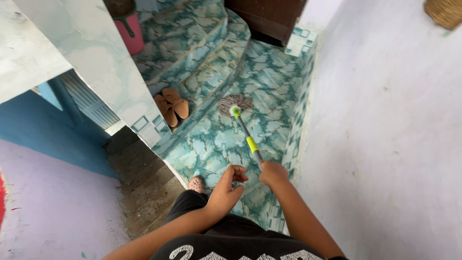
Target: The person mops the tiled floor of a stairway landing using a mop, moving it around the stairs and corners.
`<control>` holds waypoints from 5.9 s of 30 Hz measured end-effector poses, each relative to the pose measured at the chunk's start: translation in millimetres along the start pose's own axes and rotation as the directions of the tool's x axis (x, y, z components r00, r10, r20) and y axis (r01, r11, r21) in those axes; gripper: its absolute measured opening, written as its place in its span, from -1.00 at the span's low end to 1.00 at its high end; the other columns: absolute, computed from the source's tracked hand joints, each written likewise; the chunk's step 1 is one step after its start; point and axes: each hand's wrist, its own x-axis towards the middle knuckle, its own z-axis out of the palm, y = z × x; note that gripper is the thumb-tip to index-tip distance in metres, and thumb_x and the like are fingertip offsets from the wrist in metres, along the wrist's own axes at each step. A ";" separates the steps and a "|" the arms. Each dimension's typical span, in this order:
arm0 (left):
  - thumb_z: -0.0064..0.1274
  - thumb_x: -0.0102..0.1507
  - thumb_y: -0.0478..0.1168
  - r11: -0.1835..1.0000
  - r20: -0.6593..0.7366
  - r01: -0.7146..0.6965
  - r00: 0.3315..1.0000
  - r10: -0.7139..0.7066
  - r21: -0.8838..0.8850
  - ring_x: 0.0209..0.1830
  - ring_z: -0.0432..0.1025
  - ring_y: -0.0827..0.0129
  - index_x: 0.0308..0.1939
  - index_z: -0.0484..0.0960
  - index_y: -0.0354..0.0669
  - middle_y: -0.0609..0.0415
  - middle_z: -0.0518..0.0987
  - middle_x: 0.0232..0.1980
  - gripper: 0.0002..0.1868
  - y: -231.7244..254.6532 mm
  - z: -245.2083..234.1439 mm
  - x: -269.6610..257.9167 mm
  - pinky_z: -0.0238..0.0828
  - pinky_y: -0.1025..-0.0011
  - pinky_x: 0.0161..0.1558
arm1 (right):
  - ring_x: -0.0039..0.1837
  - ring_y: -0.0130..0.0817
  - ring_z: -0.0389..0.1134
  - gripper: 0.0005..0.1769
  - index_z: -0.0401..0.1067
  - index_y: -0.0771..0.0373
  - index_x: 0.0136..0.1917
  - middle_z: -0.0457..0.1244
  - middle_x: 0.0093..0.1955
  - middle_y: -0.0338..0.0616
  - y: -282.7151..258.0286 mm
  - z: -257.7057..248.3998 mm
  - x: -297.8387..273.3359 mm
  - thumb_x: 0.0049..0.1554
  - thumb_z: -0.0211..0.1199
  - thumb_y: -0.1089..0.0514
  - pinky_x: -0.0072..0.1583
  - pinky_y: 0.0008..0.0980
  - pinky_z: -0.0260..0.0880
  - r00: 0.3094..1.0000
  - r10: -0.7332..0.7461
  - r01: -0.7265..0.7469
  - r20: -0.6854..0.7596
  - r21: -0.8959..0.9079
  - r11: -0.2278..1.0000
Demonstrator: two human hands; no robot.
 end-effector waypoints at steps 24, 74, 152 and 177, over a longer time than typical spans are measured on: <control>0.02 0.18 -0.37 0.995 0.059 0.102 0.993 -0.100 -0.023 0.01 0.51 0.34 0.19 0.30 -0.18 0.05 0.49 0.04 -0.51 7.1 33.1 18.9 0.40 0.39 -0.15 | 0.00 -0.14 0.47 -0.69 0.55 0.04 0.10 0.42 -0.13 -0.16 -10.8 4.3 -41.3 0.06 0.26 0.08 -0.03 -0.16 0.47 0.996 -0.035 0.040 -0.085 0.054 0.998; -0.02 0.15 -0.37 0.998 -0.047 0.055 0.997 -0.053 0.024 0.10 0.48 0.35 0.20 0.30 -0.15 0.05 0.51 0.06 -0.48 19.1 5.0 -22.3 0.40 0.34 0.00 | -0.18 -0.09 0.49 -0.58 0.43 0.19 0.28 0.42 -0.28 -0.08 -33.5 33.6 -45.8 0.15 0.11 0.19 -0.18 -0.09 0.44 0.964 -0.130 0.126 -0.234 -0.031 0.992; -0.29 -0.09 -0.50 0.978 0.106 0.045 0.992 -0.068 0.203 -0.55 0.14 0.39 -0.66 0.37 -0.29 0.05 0.26 -0.61 -0.87 16.8 -148.5 -11.1 0.16 0.38 -0.41 | 0.08 -0.19 0.47 -0.28 0.17 -0.36 0.56 0.43 0.02 -0.17 2.9 -60.1 -206.2 0.17 0.05 0.14 0.14 -0.16 0.44 0.951 0.204 -0.179 0.230 -0.127 0.976; -0.09 -0.03 -0.38 0.885 0.189 0.000 0.977 -0.100 0.465 -0.52 0.40 0.13 -0.59 0.51 -0.20 -0.04 0.46 -0.56 -0.92 53.6 -134.8 36.8 0.34 0.20 -0.38 | 0.17 -0.12 0.47 -0.63 0.47 0.10 0.27 0.41 0.14 -0.09 -78.1 -34.7 69.7 0.24 0.08 0.07 0.09 -0.18 0.50 0.999 0.041 -0.039 0.012 -0.148 0.988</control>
